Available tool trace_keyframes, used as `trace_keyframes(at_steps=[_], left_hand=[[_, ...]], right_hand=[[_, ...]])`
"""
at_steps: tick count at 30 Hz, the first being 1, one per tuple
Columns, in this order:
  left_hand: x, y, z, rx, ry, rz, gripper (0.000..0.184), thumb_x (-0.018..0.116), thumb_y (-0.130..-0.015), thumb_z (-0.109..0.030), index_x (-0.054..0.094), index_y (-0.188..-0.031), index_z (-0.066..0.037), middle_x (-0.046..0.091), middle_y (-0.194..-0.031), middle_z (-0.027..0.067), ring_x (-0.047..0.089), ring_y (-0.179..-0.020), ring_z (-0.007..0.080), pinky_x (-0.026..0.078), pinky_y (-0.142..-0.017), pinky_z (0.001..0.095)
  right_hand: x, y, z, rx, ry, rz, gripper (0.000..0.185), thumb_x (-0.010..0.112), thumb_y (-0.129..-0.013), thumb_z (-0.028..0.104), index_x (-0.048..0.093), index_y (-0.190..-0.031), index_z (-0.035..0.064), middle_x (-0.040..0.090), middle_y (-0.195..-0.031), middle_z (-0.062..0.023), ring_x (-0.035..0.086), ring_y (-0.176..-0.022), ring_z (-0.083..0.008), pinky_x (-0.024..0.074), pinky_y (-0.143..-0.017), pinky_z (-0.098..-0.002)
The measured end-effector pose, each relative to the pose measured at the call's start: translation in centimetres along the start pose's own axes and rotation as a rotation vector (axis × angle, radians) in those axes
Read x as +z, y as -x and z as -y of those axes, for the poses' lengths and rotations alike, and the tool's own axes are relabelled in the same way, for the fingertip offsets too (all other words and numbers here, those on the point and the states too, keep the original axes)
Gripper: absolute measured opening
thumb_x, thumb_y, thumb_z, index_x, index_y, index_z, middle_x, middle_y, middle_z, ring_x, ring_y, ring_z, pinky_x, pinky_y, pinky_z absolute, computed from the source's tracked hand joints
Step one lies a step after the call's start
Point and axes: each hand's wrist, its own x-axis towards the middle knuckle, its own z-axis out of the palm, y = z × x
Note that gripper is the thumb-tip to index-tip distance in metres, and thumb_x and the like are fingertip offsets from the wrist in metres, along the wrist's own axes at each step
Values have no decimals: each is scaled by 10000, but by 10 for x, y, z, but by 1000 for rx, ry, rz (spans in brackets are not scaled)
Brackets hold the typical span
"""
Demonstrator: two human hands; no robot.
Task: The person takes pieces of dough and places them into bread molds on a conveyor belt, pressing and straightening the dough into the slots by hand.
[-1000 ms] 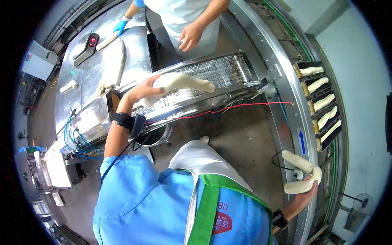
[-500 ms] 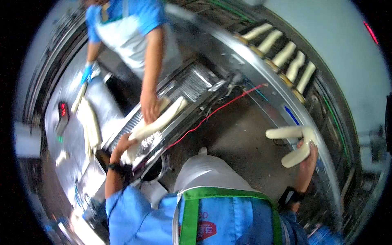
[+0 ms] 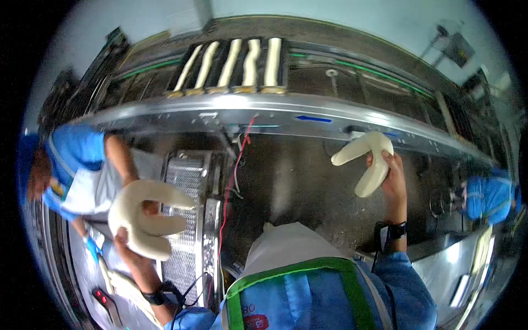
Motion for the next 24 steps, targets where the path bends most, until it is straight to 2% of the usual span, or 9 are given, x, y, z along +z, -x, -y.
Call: trace_keyframes(at_steps=[2,5,9,11,13,17,19,21,24], left_hand=[[27,-2,-10,9,194,58,586,445,-739,-378,361,-1146,35,476,-1056,166,465,-980,282,377,-835,372],[58,-4,-21,100,189,183,552,438,-767,-386,381,-1129,25,481,-1053,155,466,-983,255,373,-849,354],[100,11,-22,221,337,-23,404,540,-723,-264,463,-1012,8,530,-949,124,523,-869,210,419,-782,323],[119,37,-35,301,60,-84,456,492,-727,-272,432,-1061,34,499,-997,149,487,-922,241,382,-828,340],[94,30,-37,258,98,10,384,530,-688,-192,465,-992,35,531,-909,131,537,-800,210,440,-706,310],[55,63,-23,275,-198,44,421,546,-664,-165,458,-1032,20,528,-901,72,525,-769,145,428,-682,241],[46,56,-15,233,-305,31,418,547,-658,-156,471,-1035,7,506,-960,65,504,-835,143,412,-725,244],[37,68,5,370,-465,-20,396,538,-661,-122,493,-1029,17,422,-1118,87,440,-979,174,359,-826,269],[26,97,34,280,-111,-202,370,513,-714,-187,503,-1037,-6,488,-1057,109,497,-914,197,404,-778,292]], right_hand=[[-32,14,5,-20,7,-55,328,512,-763,206,474,-969,-47,568,-763,-111,556,-677,-163,457,-604,-271],[-57,37,14,-111,-21,-198,356,484,-778,273,484,-951,-38,544,-820,-97,525,-702,-158,426,-652,-265],[-166,62,9,-76,-62,-227,458,527,-761,306,449,-1060,-31,530,-913,-81,508,-817,-156,421,-716,-280],[-166,84,28,-33,30,-369,506,489,-766,353,408,-1116,-3,499,-996,-98,480,-900,-176,396,-755,-310],[-146,84,34,0,109,-416,513,480,-770,362,398,-1127,1,494,-1006,-100,474,-908,-177,395,-755,-310],[-134,86,46,49,190,-451,528,463,-778,379,379,-1147,11,482,-1026,-104,461,-923,-180,393,-754,-311],[-118,74,58,76,235,-461,535,454,-782,387,369,-1158,16,477,-1035,-106,455,-931,-181,392,-753,-312],[-96,75,72,71,226,-429,528,458,-787,381,373,-1159,16,475,-1046,-110,458,-938,-185,395,-761,-308],[-103,93,81,-27,142,-350,488,482,-797,334,402,-1144,1,475,-1072,-117,471,-961,-195,397,-798,-300]])
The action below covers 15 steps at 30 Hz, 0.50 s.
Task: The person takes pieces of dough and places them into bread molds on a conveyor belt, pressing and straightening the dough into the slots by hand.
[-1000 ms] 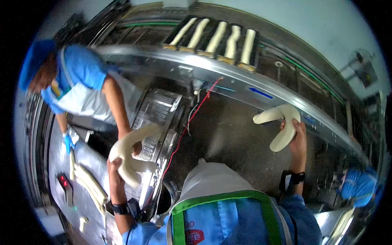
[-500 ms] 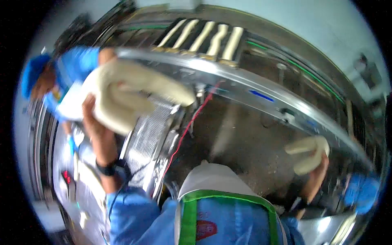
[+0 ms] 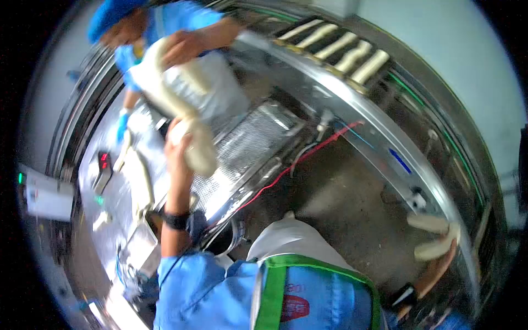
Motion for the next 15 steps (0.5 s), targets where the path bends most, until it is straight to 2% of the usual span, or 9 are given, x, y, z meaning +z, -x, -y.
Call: trace_keyframes(at_steps=[1,3,4,6,7,10,14,15], left_hand=[[1,22,-8,-13,-194,-98,372,485,-753,-242,501,-1030,5,535,-964,115,530,-840,200,435,-721,294],[19,56,-45,-255,-181,-100,383,439,-797,-288,507,-1004,28,557,-877,130,551,-756,201,453,-663,291],[25,69,-50,-269,-164,-62,386,442,-796,-290,502,-1010,26,553,-886,130,547,-767,201,449,-673,292],[40,94,-55,-260,-125,2,393,449,-794,-294,492,-1023,23,546,-905,130,539,-789,203,441,-692,295],[51,109,-58,-259,-114,30,397,452,-793,-295,487,-1029,21,542,-915,131,536,-799,203,437,-702,297],[92,142,-78,-267,-111,94,409,462,-790,-301,472,-1049,16,530,-943,131,524,-832,205,425,-731,302],[157,187,-114,-272,-82,201,430,476,-786,-308,452,-1075,10,515,-981,132,509,-875,208,409,-770,308],[141,105,-86,-395,-70,215,436,479,-785,-310,447,-1081,8,511,-991,132,505,-886,209,405,-780,310]], right_hand=[[-27,-1,-8,-42,-36,52,479,480,-800,320,403,-1143,-5,474,-1079,-119,466,-974,-198,389,-809,-305],[-58,-12,-6,8,-138,-17,467,482,-799,309,411,-1125,-17,488,-1058,-108,476,-949,-184,383,-808,-294],[-113,-32,-22,8,-18,37,472,497,-785,326,428,-1100,-18,510,-1009,-102,501,-895,-174,406,-763,-286],[-131,-34,-10,-83,-63,139,423,467,-794,307,459,-1049,-30,564,-827,-101,549,-728,-156,446,-640,-274],[-148,-29,0,-87,-32,153,408,455,-795,298,475,-1016,-45,572,-804,-104,554,-673,-146,446,-615,-261],[-184,-32,30,-49,-185,147,333,508,-772,228,503,-944,-57,586,-751,-116,571,-655,-157,462,-591,-256],[-332,-37,62,-45,-184,153,332,494,-783,219,496,-947,-70,584,-750,-119,568,-669,-166,461,-613,-260],[-255,-24,103,-41,-34,94,326,490,-786,212,497,-943,-74,584,-748,-119,567,-667,-168,461,-615,-260]])
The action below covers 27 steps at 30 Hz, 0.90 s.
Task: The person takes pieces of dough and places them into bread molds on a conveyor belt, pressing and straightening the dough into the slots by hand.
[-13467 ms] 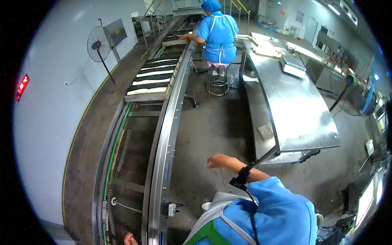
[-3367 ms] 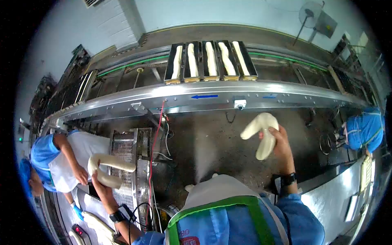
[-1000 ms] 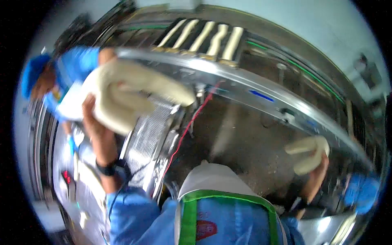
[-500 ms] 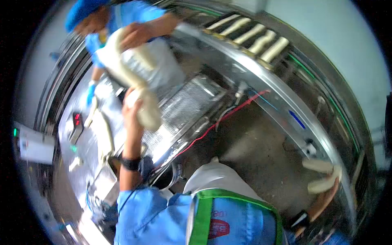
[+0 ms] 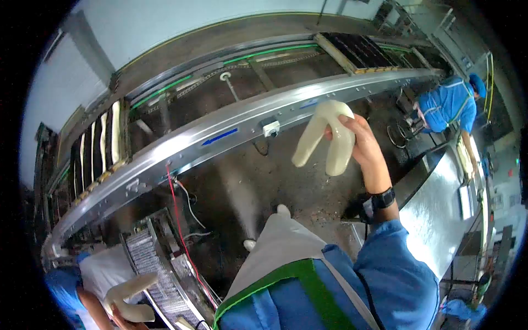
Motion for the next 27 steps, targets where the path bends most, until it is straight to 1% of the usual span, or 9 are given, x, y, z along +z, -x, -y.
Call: trace_keyframes(at_steps=[1,3,10,12,13,16,22,26,27], left_hand=[[-34,-84,-13,-38,8,19,442,483,-784,-312,442,-1088,6,508,-1000,133,501,-897,209,401,-790,311],[-9,-103,-15,-51,22,70,454,489,-782,-316,433,-1101,3,500,-1019,133,494,-918,210,392,-809,315],[164,-93,-20,-180,91,272,503,513,-775,-328,398,-1146,-8,473,-1085,135,467,-994,215,364,-877,326],[230,-104,-19,-291,266,552,466,530,-765,-299,436,-1117,-9,511,-1041,112,476,-984,192,374,-869,320],[286,-81,-30,-202,252,499,448,539,-759,-286,453,-1100,-8,516,-1035,114,493,-960,185,383,-861,325],[405,-71,-38,-38,266,664,406,537,-769,-212,436,-1092,13,509,-1045,149,526,-924,220,409,-842,329],[617,-9,-45,-123,593,1033,394,481,-769,-147,390,-1088,66,488,-1046,219,512,-949,276,438,-820,344],[725,62,27,-310,803,1073,360,482,-765,-145,399,-1068,30,519,-934,149,538,-827,228,455,-731,324],[743,83,54,-364,796,1101,355,482,-760,-121,398,-1067,35,522,-879,125,537,-761,216,453,-688,308]], right_hand=[[137,-9,-8,4,38,-25,320,486,-788,205,497,-940,-77,584,-746,-119,567,-664,-171,461,-616,-260],[133,-21,4,11,58,-77,316,498,-788,208,508,-927,-76,585,-742,-127,567,-641,-173,462,-606,-254],[34,-91,65,-65,96,-132,336,490,-795,209,484,-949,-89,577,-780,-138,549,-631,-149,453,-594,-225],[2,-138,78,-87,92,-166,324,500,-791,190,482,-948,-92,571,-786,-138,549,-633,-150,454,-585,-223],[-12,-163,86,-72,114,-154,314,513,-784,179,484,-939,-93,566,-788,-138,554,-646,-153,456,-579,-220],[-42,-239,111,-67,182,-105,305,529,-774,193,505,-913,-77,569,-776,-124,561,-668,-158,461,-591,-234],[-91,-332,125,-189,285,-55,361,501,-790,252,501,-960,-67,582,-781,-116,538,-630,-122,453,-556,-215],[-155,-389,67,94,103,34,380,497,-782,230,451,-1044,-42,578,-828,-134,557,-655,-174,470,-590,-286],[-176,-405,36,266,113,3,414,458,-809,233,393,-1086,-68,556,-846,-150,538,-668,-192,469,-590,-302]])
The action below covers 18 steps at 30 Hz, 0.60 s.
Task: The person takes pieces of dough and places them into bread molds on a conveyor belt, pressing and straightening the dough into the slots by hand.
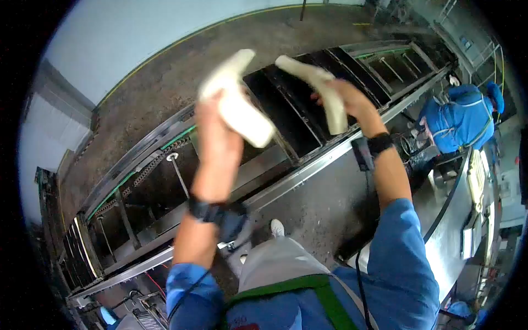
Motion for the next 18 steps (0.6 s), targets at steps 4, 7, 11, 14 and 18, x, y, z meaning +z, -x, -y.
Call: trace_keyframes(at_steps=[4,7,11,14,18], left_hand=[[-54,11,130,-538,-205,-111,479,516,-744,-99,317,-1172,-15,406,-1091,106,395,-1013,192,318,-863,318],[-75,22,145,-508,-661,-52,557,494,-744,-127,248,-1237,-42,285,-1242,127,294,-1122,220,249,-917,295],[-89,0,141,-608,-687,166,432,473,-739,-154,404,-1163,-122,298,-1222,164,295,-1121,263,249,-923,328],[-78,-14,146,-365,-1180,106,358,485,-705,-154,508,-1060,-195,319,-1177,238,289,-1096,362,247,-924,372],[-85,-58,141,112,-1707,185,259,514,-694,-202,578,-943,-226,309,-1197,229,265,-1119,380,242,-924,412]], right_hand=[[-8,-23,-79,-31,1024,-281,394,540,-772,265,475,-1022,-32,577,-825,-118,541,-752,-180,428,-620,-295],[-2,1,-109,-204,994,-174,370,550,-757,287,518,-966,-18,580,-822,-147,561,-747,-225,436,-638,-303],[7,12,-106,-191,861,-89,333,543,-752,276,544,-900,-22,576,-838,-179,575,-756,-277,443,-657,-320],[3,-5,-94,-148,1112,-14,421,555,-727,317,491,-998,1,558,-904,-186,554,-818,-301,436,-685,-364],[30,0,-87,132,1423,235,575,540,-706,392,379,-1131,39,531,-972,-209,519,-879,-358,408,-758,-406]])
